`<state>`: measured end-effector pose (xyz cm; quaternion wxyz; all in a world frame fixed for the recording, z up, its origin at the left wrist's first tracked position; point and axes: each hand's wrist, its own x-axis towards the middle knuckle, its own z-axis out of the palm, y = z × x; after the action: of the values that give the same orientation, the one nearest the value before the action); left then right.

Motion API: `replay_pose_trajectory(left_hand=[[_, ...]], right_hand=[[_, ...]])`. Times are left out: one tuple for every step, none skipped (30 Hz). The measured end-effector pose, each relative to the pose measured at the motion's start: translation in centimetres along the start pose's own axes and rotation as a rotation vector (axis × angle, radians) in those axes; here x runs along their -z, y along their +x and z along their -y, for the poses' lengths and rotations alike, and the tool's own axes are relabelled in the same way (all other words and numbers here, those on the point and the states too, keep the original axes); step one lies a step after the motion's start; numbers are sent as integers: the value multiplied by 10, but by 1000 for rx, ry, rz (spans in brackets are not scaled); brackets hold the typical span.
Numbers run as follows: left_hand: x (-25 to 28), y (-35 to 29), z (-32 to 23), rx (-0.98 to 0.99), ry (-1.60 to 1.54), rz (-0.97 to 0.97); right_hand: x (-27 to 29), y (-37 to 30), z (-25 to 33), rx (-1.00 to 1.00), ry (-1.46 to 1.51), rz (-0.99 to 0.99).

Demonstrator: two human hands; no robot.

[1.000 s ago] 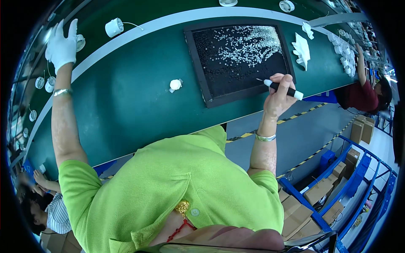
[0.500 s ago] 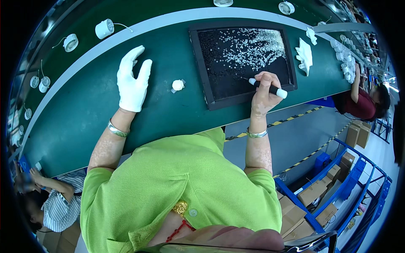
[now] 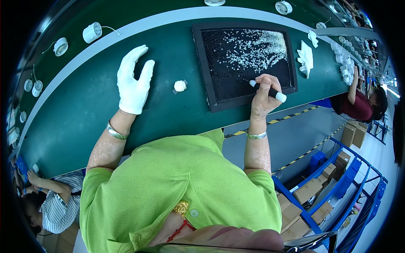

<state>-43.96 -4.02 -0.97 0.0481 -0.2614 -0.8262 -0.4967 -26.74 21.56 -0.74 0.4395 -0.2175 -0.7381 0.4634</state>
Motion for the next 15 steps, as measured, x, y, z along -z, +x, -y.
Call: replay_pose_trajectory(left_hand=[[0,0,0,-1,4,1],[0,0,0,0,3,1],[-1,0,1,-4,2,3],[0,0,1,-8,1,4],[0,0,1,-6,1,4],[1,0,2,-18,22,27],[2,0,2,-30,42,51],[2,0,2,-29,42,51],[2,0,2,-29,40,52],[2,0,2,-28,37,52],[2,0,2,-27,38,51],[2,0,2,-29,41,51],[2,0,2,-32,44,51],[2,0,2,-31,44,51],[3,0,1,-29,45,54]], right_hand=[[0,0,0,0,-1,0],[-1,1,1,1,-5,1],[-1,1,2,2,-8,2],[-1,1,0,1,-8,3],[0,1,-2,20,-18,3],[0,2,-3,39,-27,2],[-1,2,-3,39,-28,3],[-1,2,-3,71,-36,2],[-2,3,-3,103,-45,0],[-2,2,-2,103,-45,2],[-3,2,-1,110,-61,9],[-3,1,0,117,-77,16],[-3,1,-1,117,-77,17],[-2,1,-2,119,-82,16],[-2,1,-3,121,-86,14]])
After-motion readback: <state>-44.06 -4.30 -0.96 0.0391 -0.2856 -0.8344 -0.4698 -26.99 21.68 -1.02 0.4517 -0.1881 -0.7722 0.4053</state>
